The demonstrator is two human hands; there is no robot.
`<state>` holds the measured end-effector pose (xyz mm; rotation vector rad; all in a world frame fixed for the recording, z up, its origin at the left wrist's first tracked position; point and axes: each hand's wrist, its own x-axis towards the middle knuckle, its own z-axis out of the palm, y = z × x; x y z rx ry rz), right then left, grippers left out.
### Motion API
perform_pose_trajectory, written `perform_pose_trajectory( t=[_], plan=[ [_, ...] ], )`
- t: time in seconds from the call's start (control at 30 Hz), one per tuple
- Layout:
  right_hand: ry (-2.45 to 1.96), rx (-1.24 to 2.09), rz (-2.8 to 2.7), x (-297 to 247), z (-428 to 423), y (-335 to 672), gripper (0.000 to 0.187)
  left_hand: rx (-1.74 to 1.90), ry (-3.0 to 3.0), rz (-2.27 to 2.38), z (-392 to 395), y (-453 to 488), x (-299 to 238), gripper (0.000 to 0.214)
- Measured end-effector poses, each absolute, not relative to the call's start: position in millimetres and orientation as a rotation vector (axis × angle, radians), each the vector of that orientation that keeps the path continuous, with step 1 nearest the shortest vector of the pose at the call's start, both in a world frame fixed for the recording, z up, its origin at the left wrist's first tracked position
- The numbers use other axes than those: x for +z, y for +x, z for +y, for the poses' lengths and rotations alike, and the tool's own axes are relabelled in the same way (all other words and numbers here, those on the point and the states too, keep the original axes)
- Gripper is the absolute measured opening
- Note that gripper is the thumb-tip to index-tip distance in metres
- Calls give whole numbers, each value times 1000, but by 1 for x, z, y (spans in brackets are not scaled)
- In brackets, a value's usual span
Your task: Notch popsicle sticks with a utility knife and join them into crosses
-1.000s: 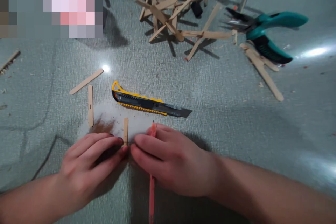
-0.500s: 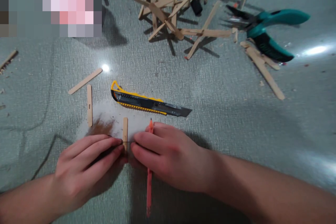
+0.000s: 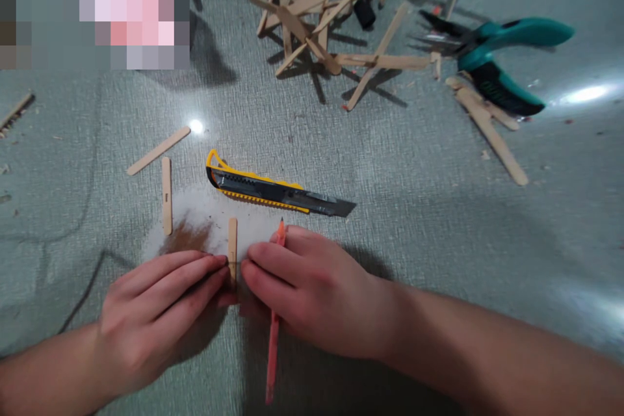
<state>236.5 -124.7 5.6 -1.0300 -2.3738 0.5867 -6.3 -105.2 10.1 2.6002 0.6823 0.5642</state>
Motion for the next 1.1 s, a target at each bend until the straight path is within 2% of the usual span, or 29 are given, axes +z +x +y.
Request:
perform_pose_trajectory(
  t=[0.53, 1.1],
  plan=[
    [-1042, 542, -2438, 9, -125, 238, 31, 592, 2597, 727, -107, -5, 8, 20],
    [-1057, 502, -2447, 9, -124, 238, 31, 604, 2595, 721, -109, -7, 5, 18]
  ],
)
